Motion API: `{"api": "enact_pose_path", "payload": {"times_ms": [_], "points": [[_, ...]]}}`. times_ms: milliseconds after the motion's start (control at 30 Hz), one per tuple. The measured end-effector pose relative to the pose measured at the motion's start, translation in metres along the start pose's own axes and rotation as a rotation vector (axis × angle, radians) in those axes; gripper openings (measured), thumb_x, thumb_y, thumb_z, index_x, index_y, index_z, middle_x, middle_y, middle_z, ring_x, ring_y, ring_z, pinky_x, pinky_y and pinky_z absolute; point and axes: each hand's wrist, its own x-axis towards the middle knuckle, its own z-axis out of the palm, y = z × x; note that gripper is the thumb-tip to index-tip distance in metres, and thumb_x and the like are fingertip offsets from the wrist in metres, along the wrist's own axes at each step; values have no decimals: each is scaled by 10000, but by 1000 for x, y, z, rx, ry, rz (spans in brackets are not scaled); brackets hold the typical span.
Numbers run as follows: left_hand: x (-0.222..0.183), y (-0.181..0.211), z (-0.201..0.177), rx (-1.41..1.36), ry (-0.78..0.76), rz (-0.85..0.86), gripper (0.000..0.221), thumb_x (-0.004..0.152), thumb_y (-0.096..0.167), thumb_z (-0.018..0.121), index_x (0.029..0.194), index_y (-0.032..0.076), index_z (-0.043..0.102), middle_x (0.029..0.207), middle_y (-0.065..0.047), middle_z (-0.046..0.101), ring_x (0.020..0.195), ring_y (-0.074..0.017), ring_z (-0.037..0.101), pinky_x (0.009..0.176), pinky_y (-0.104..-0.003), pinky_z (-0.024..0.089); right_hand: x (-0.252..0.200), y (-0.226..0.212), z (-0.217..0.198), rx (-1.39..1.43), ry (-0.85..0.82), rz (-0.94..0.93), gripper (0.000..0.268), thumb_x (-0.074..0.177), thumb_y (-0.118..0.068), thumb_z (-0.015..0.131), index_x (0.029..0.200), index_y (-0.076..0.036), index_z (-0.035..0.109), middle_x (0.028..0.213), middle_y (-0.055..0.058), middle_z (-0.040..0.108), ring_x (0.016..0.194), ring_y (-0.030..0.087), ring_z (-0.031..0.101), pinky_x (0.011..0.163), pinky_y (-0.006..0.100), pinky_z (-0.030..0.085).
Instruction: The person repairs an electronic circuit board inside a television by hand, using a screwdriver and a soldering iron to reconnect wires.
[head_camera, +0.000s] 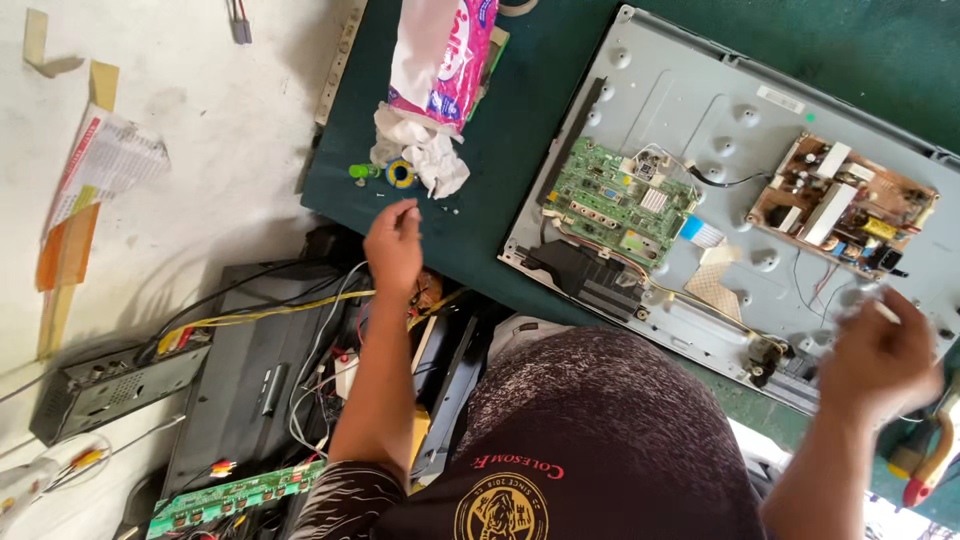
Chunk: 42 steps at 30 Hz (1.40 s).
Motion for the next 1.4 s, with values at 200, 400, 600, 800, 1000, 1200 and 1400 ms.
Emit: {"api": "enact_pose_path", "payload": {"times_ms": [200,400,600,800,1000,1200,1400], "points": [[6,1,7,299,-237,224,274,943,220,802,1192,107,828,1042,-117,752,939,-309,726,869,-461,553,-43,66,-119,-481,301,282,536,1483,-374,703,1011,-163,844,881,-68,776,772,48,692,723,337,547],[-1,28,35,473,-189,239,340,922,321,883,1171,105,800,1035,-134,698,965,-372,676,768,-527,541,-98,141,-208,-1229,31,131,132,1097,-113,767,1201,-188,736,875,-66,697,601,144,606,372,363,310],[9,25,31,486,-138,519,111,927,184,821,1003,105,799,884,-152,759,823,-410,695,773,-535,514,-150,132,-206,-461,613,-9,184,1043,88,787,1125,50,947,893,136,803,772,205,667,674,363,502],[-9,39,29,120,-170,244,188,1000,268,764,1103,123,824,1028,-64,797,956,-254,733,890,-386,536,-179,82,-214,-458,485,320,120,1293,-29,756,1222,18,840,813,103,718,591,108,495,526,324,387],[-108,147,20,-1614,-687,-591,91,1099,80,651,1038,76,583,986,-27,465,864,-130,446,820,-233,405,-167,110,-237,-590,293,843,308,1017,-470,685,1182,-230,785,1001,27,786,959,289,714,836,459,478],[-208,181,53,-1687,-843,-674,76,1057,50,603,1107,5,638,1029,-121,562,865,-210,517,777,-290,467,-116,102,-240,-422,195,736,536,1002,-502,709,1379,-122,689,1285,110,631,1167,272,645,1053,439,475],[-296,194,89,-1468,-959,-634,159,957,17,656,1092,25,741,984,-101,540,838,-179,496,728,-261,419,-82,146,-247,-419,136,340,345,931,-121,662,1274,-154,693,1072,203,682,1124,439,569,974,522,461]]}}
